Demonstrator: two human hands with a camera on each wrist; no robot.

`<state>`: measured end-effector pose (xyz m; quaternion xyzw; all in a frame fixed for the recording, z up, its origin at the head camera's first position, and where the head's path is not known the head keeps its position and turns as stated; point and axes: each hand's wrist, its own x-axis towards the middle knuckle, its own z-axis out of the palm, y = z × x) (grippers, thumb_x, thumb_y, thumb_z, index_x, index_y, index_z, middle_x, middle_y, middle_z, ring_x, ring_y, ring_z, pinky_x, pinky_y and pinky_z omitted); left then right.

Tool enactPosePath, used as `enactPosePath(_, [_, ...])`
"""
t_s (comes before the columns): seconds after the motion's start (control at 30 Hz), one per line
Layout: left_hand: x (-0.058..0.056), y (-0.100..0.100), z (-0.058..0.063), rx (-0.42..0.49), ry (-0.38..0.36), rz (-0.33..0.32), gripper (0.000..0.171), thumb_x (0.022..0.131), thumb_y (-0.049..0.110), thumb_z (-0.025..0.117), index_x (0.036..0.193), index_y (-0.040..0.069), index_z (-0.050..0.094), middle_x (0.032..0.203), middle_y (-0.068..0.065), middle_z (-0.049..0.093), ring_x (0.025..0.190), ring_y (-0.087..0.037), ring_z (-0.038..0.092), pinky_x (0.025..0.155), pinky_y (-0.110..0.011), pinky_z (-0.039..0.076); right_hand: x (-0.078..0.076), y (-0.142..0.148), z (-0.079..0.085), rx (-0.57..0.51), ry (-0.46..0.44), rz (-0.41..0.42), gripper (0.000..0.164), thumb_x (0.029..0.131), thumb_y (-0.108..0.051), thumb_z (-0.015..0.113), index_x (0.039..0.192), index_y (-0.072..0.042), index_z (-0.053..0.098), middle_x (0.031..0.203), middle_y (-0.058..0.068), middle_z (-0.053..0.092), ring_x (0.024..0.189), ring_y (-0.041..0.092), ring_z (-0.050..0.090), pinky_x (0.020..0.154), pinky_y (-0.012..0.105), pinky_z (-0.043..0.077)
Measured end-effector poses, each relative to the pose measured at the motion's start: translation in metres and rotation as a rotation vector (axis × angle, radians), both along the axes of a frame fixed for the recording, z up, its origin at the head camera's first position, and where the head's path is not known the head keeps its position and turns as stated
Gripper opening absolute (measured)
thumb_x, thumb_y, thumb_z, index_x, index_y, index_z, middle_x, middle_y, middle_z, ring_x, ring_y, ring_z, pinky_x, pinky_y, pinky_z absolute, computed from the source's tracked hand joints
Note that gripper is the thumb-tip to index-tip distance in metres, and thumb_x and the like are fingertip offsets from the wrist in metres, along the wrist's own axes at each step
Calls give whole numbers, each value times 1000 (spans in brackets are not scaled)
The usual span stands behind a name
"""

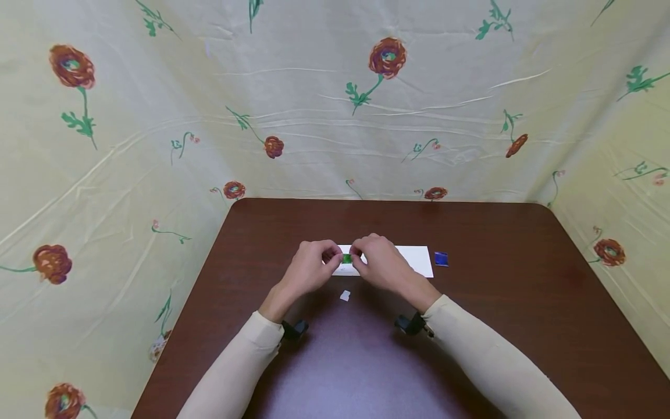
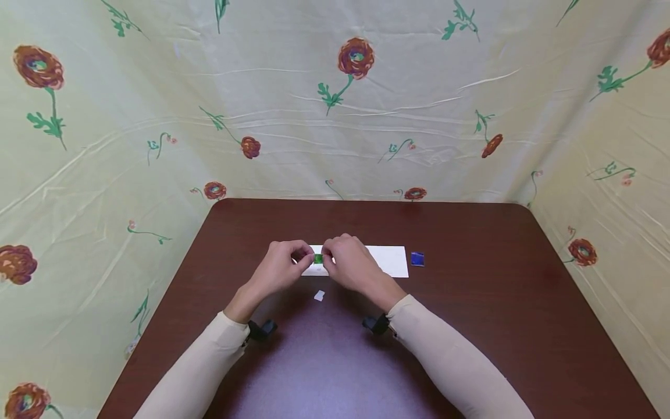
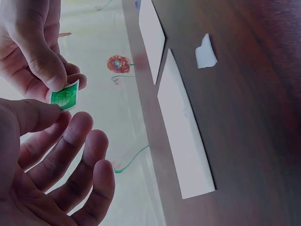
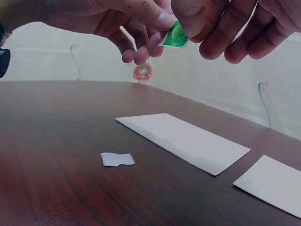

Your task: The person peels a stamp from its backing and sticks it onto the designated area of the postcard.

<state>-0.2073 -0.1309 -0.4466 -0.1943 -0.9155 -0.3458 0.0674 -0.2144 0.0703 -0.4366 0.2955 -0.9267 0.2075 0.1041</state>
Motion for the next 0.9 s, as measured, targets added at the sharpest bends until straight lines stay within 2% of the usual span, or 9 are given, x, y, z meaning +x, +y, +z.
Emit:
enactPosePath(0.27, [-12, 8, 9, 40, -4, 13, 8, 94, 22, 69, 91, 17, 74, 78, 8, 70, 70, -9, 61, 63, -26, 52, -10, 7, 9, -35, -25, -23, 9, 93, -22, 66, 91, -15, 72, 79, -7, 66, 75, 13, 54, 67, 28, 47])
enactPosePath(0.4, [-20, 12, 13, 59, -10, 17, 10, 94, 21, 68, 90, 15, 74, 78, 6, 71, 70, -9, 62, 66, -27, 52, -17, 9, 9, -103, -67, -30, 11, 93, -21, 64, 92, -13, 72, 80, -4, 69, 71, 12, 57, 64, 28, 49])
enactPosePath(0.57, [-30, 17, 15, 72, -57, 24, 12, 95, 23, 67, 91, 14, 74, 80, 5, 71, 73, -10, 64, 69, -28, 53, -28, 13, 4, -187, -140, -62, 13, 95, -22, 62, 92, -13, 70, 79, -3, 69, 67, 9, 60, 64, 26, 52])
enactPosePath(0.7, [-39, 21, 12, 73, -88, 47, 13, 95, 24, 67, 91, 14, 75, 81, 4, 71, 74, -11, 64, 68, -28, 53, -35, 15, 2, -215, -179, -79, 14, 95, -24, 63, 91, -13, 71, 78, -4, 69, 68, 10, 60, 65, 27, 51])
enactPosePath(0.9, [-54, 27, 1, 95, -133, 64, 12, 93, 21, 66, 88, 16, 75, 76, 5, 70, 69, -13, 61, 62, -28, 49, -45, 17, -4, -201, -192, -116, 13, 94, -23, 63, 90, -13, 71, 77, -3, 68, 68, 13, 59, 64, 28, 50])
